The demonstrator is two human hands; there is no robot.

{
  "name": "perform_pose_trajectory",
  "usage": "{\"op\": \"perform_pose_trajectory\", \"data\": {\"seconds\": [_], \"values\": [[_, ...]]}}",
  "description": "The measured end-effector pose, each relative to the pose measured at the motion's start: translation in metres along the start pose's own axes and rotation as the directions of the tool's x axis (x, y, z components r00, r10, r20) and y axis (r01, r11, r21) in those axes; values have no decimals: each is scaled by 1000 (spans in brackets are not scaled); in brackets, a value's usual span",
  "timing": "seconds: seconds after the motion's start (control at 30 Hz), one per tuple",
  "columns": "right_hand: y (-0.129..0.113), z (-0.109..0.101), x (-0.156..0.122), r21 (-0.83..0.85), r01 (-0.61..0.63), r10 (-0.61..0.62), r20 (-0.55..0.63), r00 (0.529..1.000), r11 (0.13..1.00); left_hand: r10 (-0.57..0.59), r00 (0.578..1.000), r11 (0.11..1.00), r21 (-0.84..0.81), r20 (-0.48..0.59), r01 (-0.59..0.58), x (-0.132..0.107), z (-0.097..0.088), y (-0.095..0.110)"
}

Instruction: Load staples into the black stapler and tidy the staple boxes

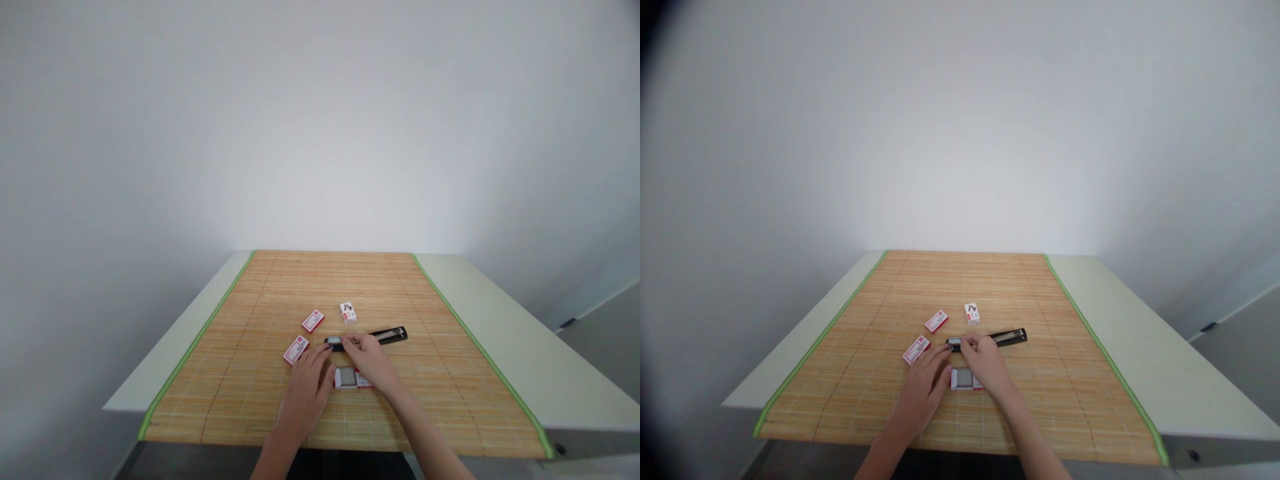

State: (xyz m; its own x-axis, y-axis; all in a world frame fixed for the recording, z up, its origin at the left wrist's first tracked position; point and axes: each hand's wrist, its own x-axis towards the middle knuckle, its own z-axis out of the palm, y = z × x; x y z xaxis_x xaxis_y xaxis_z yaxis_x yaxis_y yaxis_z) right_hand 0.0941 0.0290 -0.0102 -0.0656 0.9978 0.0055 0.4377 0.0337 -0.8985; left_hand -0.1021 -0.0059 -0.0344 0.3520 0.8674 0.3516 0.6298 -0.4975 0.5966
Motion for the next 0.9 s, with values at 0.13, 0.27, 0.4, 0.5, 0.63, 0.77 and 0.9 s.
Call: {"op": "perform_pose_trajectory", "data": {"seconds": [0.13, 0.27, 0.4, 0.5, 0.63, 0.77, 0.9], "values": [[16, 10, 6, 256, -108, 124, -47, 991, 961, -6, 1000, 999, -31, -15, 6, 0, 0, 0], [19, 20, 9, 288, -75, 97, -62, 993, 955, -4, 1000, 999, -43, -11, 3, 0, 0, 1], [6, 20, 13, 146, 39, -25, -96, 995, 989, -12, 999, 999, -44, -44, 10, -2, -1, 3], [-8, 12, 9, 77, 74, -69, -68, 995, 994, -1, 1000, 999, -38, -25, 0, -3, -6, 6], [-24, -8, -12, -44, 86, -86, 14, 996, 995, 14, 999, 999, -31, 46, -13, -2, -12, 12], [-28, -17, -38, -295, 70, -39, 109, 993, 953, 12, 997, 999, -44, 78, -9, 0, -13, 14], [-24, -9, -50, -473, 56, -21, 79, 997, 879, 14, 998, 998, -58, 57, -10, 0, -10, 11]]}}
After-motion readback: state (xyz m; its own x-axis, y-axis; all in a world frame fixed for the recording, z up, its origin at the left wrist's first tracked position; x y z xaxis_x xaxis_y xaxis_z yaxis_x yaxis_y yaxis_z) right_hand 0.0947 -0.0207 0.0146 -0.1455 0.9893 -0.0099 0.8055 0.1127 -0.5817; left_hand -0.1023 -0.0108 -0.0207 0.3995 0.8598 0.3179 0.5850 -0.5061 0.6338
